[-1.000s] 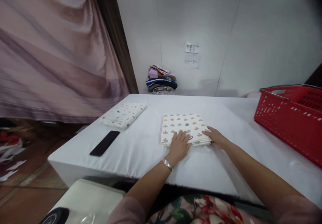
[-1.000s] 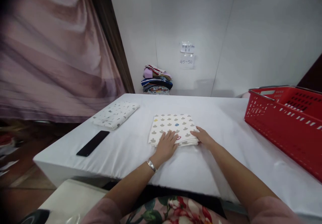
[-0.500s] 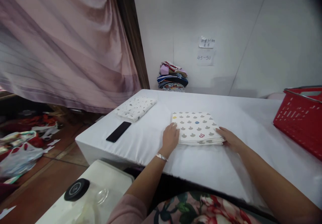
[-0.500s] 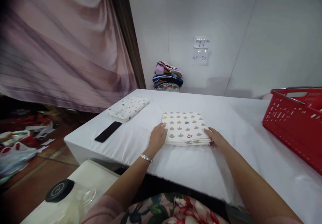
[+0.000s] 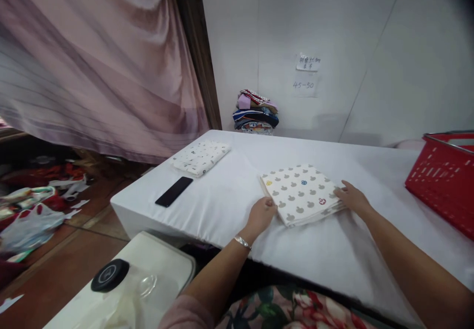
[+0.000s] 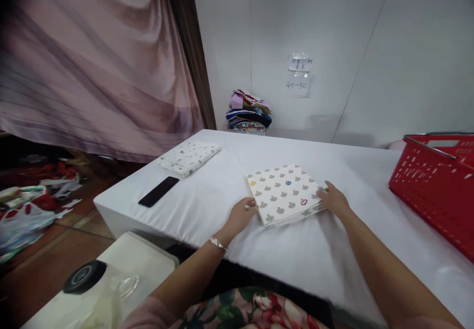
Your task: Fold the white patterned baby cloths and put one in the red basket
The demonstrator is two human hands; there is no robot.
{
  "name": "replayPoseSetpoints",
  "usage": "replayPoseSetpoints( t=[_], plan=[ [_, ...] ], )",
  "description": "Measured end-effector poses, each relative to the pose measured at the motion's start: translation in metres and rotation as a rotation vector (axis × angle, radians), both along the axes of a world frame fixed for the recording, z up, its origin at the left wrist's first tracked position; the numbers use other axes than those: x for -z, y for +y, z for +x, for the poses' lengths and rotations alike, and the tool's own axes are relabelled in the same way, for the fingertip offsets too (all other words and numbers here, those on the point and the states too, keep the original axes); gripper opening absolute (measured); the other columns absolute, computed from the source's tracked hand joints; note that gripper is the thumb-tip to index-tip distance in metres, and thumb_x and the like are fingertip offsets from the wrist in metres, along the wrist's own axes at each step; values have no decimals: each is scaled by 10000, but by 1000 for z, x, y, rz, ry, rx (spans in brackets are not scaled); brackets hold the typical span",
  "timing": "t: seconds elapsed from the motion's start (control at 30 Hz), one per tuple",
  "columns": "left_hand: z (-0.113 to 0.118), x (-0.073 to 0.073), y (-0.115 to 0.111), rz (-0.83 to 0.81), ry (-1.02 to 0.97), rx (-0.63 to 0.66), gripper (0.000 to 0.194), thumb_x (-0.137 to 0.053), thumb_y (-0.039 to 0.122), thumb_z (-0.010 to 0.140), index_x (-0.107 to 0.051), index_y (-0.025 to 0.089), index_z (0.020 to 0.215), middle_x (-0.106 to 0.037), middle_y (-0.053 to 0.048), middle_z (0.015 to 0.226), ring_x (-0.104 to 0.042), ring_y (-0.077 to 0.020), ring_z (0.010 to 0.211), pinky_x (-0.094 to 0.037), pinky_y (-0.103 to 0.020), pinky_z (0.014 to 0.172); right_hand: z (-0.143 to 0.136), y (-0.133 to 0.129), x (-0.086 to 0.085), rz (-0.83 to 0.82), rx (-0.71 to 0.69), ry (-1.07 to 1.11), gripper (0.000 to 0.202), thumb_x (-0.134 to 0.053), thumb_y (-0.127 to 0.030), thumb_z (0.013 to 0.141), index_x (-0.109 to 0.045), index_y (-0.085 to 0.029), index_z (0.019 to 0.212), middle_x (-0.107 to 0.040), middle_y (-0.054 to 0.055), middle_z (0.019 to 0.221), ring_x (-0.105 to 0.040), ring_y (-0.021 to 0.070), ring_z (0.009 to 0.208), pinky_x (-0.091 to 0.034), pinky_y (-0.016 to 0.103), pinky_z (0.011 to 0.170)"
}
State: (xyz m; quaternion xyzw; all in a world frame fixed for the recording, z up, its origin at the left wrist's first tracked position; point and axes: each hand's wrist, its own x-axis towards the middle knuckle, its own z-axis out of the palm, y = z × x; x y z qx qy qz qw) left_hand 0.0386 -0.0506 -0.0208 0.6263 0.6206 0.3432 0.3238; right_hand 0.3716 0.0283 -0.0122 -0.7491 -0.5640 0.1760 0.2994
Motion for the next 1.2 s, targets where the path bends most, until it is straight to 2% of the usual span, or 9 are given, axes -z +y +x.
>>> replayPoseSetpoints(
  t=[0.1,0.17,0.27,0.37,0.5,0.63,0.8,0.93,1.2],
  plan=[
    [-8,2,13,26,33,-94,297,-556,282,802,-607,187,1079,-647,-67,1105,-626,-172,880,-487,-302,825,-26,-15,-8,140,-145,-292,533,-522,-302,808,-474,-141,1314,-509,161,1312,-452,325,1220,-343,488,1014],
    [-14,3,27,56,74,-137,361,-553,276,801,-572,172,1146,-615,-88,1166,-626,-172,874,-489,-316,839,-55,-27,-15,247,-315,-347,494,-488,-329,836,-479,-186,1309,-481,111,1354,-394,291,1275,-271,478,1070],
    [-20,1,50,83,145,-187,445,-546,259,798,-516,169,1233,-568,-105,1248,-594,-206,1028,-465,-343,915,-96,-39,-21,256,-474,-333,487,-433,-414,873,-469,-232,1323,-396,64,1432,-294,273,1342,-196,486,1101],
    [-23,-1,70,84,221,-189,498,-519,200,796,-477,145,1288,-508,-119,1334,-477,-231,1224,-387,-356,1029,-119,-38,-12,178,-528,-334,523,-404,-460,887,-426,-241,1361,-317,61,1480,-198,274,1384,-134,509,1110],
    [-28,0,90,70,261,-159,505,-491,199,818,-463,127,1317,-470,-122,1380,-417,-236,1287,-316,-369,1089,-123,-31,11,48,-579,-367,524,-404,-463,888,-428,-240,1362,-308,79,1484,-183,283,1388,-104,535,1103],
    [-33,6,109,62,191,-71,480,-456,239,848,-465,194,1326,-525,-58,1341,-481,-201,1232,-360,-344,1054,-121,-29,22,34,-586,-420,536,-371,-482,903,-392,-254,1388,-272,57,1502,-154,254,1398,-94,509,1113],
    [-37,13,128,93,240,11,520,-466,153,797,-498,229,1311,-575,-31,1285,-522,-199,1179,-388,-334,1025,-122,-28,22,24,-581,-425,553,-340,-504,908,-382,-256,1399,-249,54,1511,-133,250,1404,-81,495,1119],
    [-38,17,138,160,213,40,428,-456,129,790,-612,254,1169,-630,4,1202,-548,-177,1127,-404,-301,995,-123,-28,19,22,-594,-415,556,-337,-496,914,-404,-220,1391,-244,82,1510,-143,265,1400,-76,495,1119],
    [-42,19,154,169,210,-114,325,-462,215,808,-658,245,1065,-697,-17,1009,-615,-197,953,-459,-297,854,-131,-30,8,2,-577,-456,605,-247,-559,927,-340,-230,1427,-225,82,1518,-128,268,1401,-97,508,1110]
  ],
)
